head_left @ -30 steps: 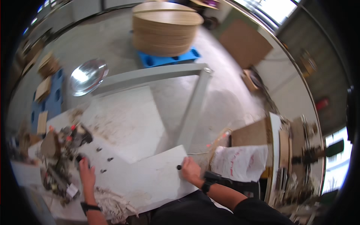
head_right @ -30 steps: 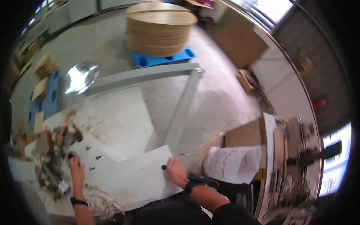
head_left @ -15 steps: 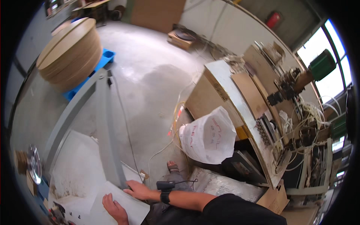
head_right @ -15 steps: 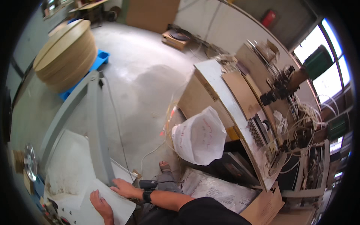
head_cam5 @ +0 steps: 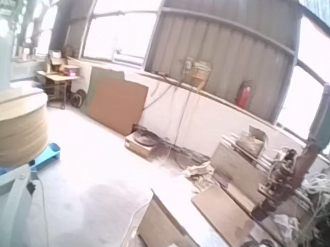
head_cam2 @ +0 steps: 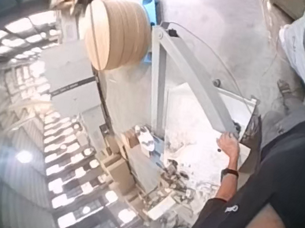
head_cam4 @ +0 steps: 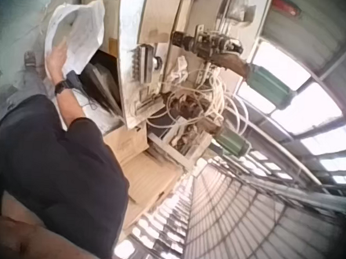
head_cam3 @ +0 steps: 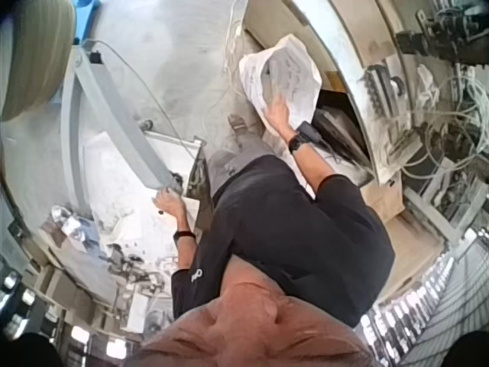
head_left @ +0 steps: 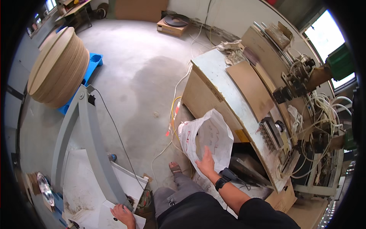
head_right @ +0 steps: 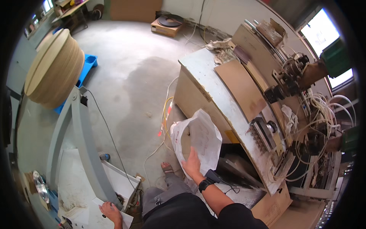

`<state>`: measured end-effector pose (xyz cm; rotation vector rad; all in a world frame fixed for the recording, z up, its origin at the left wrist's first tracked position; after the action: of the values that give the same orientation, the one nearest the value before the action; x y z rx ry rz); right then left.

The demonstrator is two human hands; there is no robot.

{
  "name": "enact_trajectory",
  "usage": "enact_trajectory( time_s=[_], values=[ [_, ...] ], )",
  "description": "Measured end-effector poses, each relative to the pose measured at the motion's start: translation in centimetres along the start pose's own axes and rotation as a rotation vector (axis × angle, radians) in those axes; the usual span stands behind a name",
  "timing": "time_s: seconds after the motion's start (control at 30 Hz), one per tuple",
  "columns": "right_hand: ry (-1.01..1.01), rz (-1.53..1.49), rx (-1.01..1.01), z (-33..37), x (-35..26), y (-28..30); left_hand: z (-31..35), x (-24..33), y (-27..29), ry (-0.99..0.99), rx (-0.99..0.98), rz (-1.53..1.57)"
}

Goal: The recorder uses a knife to scrape away residue and clean a component of an industrial wood-processing machine.

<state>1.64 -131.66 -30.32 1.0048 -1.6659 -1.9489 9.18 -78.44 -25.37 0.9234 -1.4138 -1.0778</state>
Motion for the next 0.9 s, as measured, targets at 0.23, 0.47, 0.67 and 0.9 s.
enact_trajectory(
  time_s=[0.23,0.47,0.67,0.9],
  values=[
    [0.014,0.012,-0.495,-1.5,2.5,-4.8,-0.7,1.6,0.6,-0.008,-0.024,-0.027],
    [-0.038,0.312,-1.171,-6.1,4.2,-5.7,-1.4,0.9,0.0,0.100,-0.108,-0.054],
    [-0.048,0.406,-1.320,-17.9,-4.9,-1.6,-4.7,1.0,-1.8,0.184,-0.128,0.030],
    [0.252,0.112,-0.777,-34.6,-21.7,-2.4,-31.1,3.6,-0.7,0.260,0.033,0.227]
  ],
)
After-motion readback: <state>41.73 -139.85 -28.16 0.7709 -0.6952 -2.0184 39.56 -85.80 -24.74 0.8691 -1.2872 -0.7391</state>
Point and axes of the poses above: each hand's wrist, its own z-axis away from the middle knuckle, its own y-axis out of the back of the hand, x = y × z, the point moved 7 cm from there along -z, towards the middle knuckle, and after that the axes turned 8 degrees about z, right-handed, at the moved point
